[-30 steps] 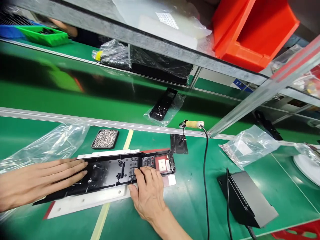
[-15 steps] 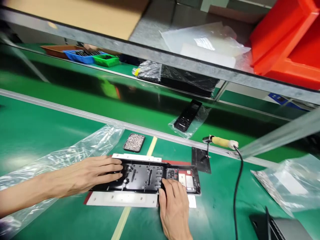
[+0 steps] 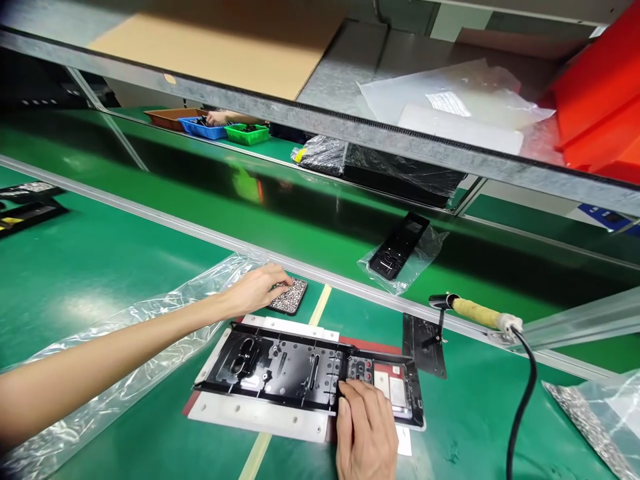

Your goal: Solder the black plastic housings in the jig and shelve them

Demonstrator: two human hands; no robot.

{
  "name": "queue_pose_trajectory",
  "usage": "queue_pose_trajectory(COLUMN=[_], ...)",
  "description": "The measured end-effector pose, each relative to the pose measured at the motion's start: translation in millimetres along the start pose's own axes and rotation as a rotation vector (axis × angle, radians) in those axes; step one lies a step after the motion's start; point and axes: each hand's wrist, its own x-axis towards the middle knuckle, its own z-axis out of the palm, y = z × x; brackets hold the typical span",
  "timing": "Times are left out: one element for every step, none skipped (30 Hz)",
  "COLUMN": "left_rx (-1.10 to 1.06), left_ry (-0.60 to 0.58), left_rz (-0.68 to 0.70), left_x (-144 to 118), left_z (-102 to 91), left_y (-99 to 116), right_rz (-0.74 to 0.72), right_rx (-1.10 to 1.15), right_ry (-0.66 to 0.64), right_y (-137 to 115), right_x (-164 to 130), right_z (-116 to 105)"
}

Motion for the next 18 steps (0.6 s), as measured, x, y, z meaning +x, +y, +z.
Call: queue_pose_trajectory(left_rx=[0.01, 0.017, 0.022, 0.023, 0.021, 0.017, 0.009, -0.002, -0.016, -0.034, -0.056, -0.083, -0.115, -0.15, -0.189, -0.227, -0.262, -0.303], left_ry=[0.002, 0.003, 0.002, 0.001, 0.003, 0.006, 0.012, 0.02, 0.03, 0.043, 0.058, 0.077, 0.099, 0.122, 0.142, 0.159, 0.166, 0.164], left_rz=[0.0, -0.001, 0.0, 0.002, 0.004, 0.008, 0.011, 0.013, 0.014, 0.013, 0.01, 0.002, -0.013, -0.035, -0.063, -0.093, -0.117, -0.134], left_x=[2, 4, 5, 6, 7, 7, 7, 8, 8, 7, 7, 5, 4, 1, -2, -6, -11, -16], left_z=[2.5, 4.5, 6.0, 7.2, 8.0, 8.6, 8.8, 8.6, 8.0, 6.6, 4.6, 1.9, -1.4, -5.2, -9.3, -13.6, -17.9, -22.3], left_y=[0, -1, -1, -2, -2, -2, -3, -3, -3, -2, -2, -1, 1, 4, 9, 14, 22, 30], right_rz=[0.003, 0.004, 0.003, 0.005, 0.004, -0.001, -0.004, -0.002, 0.004, 0.015, 0.048, 0.119, 0.226, 0.357, 0.514, 0.655, 0.744, 0.817], right_rx=[0.005, 0.01, 0.016, 0.021, 0.027, 0.036, 0.052, 0.077, 0.113, 0.155, 0.198, 0.238, 0.279, 0.321, 0.364, 0.427, 0.489, 0.523], right_ry=[0.005, 0.009, 0.012, 0.012, 0.013, 0.012, 0.018, 0.03, 0.051, 0.081, 0.115, 0.151, 0.192, 0.229, 0.276, 0.338, 0.383, 0.457], right_y=[0, -1, -1, -1, -1, -1, -1, -1, -1, -1, -2, -3, -4, -4, -4, -1, 4, 12], right_x=[1, 2, 3, 4, 4, 5, 6, 6, 7, 8, 10, 13, 17, 23, 30, 39, 48, 59], right_z=[0, 0, -1, -1, 0, 0, -1, -2, -3, -6, -10, -15, -20, -27, -33, -38, -43, -46])
